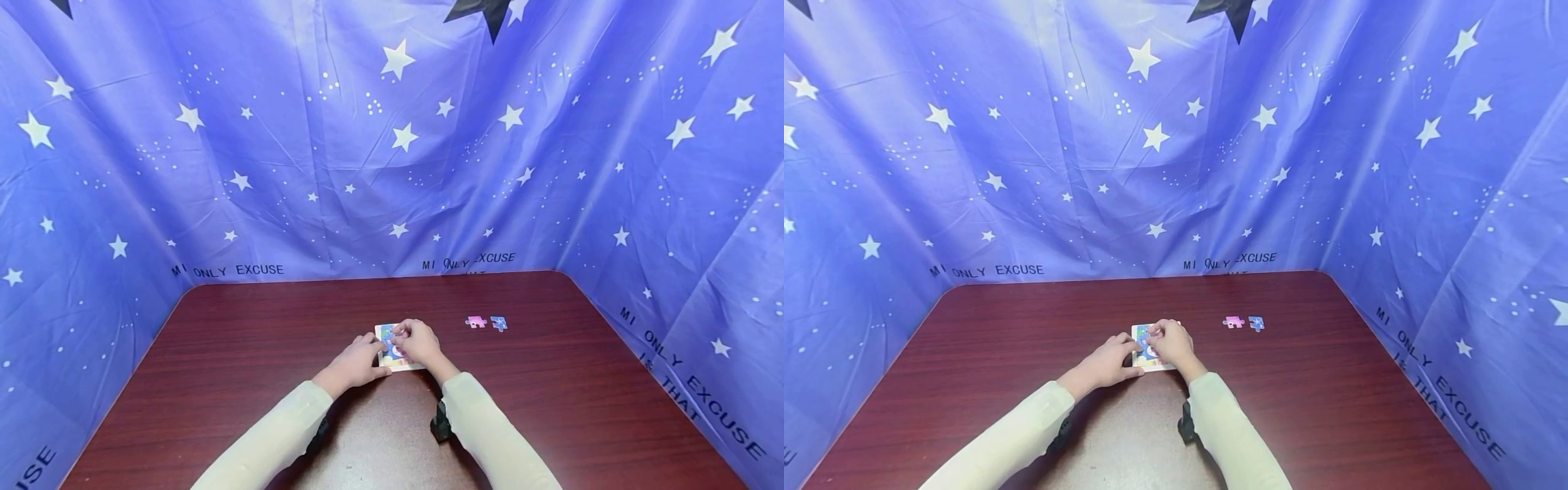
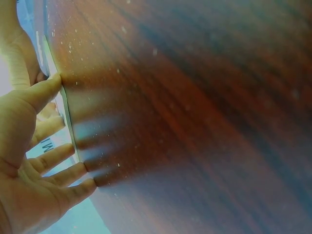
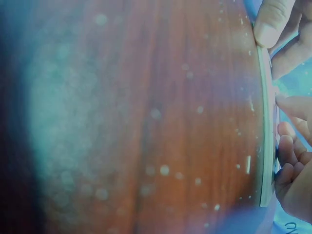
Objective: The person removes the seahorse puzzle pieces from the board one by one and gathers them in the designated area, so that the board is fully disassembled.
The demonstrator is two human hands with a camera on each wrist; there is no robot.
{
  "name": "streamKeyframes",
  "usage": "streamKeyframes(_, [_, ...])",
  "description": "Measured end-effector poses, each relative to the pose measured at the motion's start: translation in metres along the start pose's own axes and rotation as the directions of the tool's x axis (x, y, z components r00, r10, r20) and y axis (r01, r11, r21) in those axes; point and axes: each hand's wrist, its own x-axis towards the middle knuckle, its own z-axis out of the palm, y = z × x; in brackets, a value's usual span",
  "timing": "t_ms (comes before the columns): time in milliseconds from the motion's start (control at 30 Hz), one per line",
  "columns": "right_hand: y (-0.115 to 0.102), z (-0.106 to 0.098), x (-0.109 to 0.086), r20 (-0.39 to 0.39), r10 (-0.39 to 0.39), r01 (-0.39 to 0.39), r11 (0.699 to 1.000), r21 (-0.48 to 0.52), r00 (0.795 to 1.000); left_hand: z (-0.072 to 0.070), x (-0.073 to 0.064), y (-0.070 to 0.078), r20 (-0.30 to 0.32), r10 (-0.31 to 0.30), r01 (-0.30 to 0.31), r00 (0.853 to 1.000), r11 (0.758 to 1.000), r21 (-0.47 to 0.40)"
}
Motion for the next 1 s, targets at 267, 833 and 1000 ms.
streamKeyframes(267, [-0.0007, -0.0005, 0.0002, -0.008, 0.015, -0.015, 1.000, 0.022, 1.000, -0.0012, 0.0007, 0.0008, 0.016, -0.006, 0.006, 1.000, 1.000, 0.002])
streamKeyframes(833, [0.0013, -0.0055, 0.0020, -0.009, -0.041, 0.042, 0.992, 0.122, 0.999, -0.0017, 0.0006, 0.0002, 0.010, -0.008, 0.009, 1.000, 1.000, -0.019])
streamKeyframes(1000, [0.0018, -0.0071, 0.0027, -0.006, -0.044, 0.045, 0.990, 0.137, 0.999, -0.0025, -0.0003, 0.0004, 0.009, -0.010, 0.010, 1.000, 1.000, -0.025])
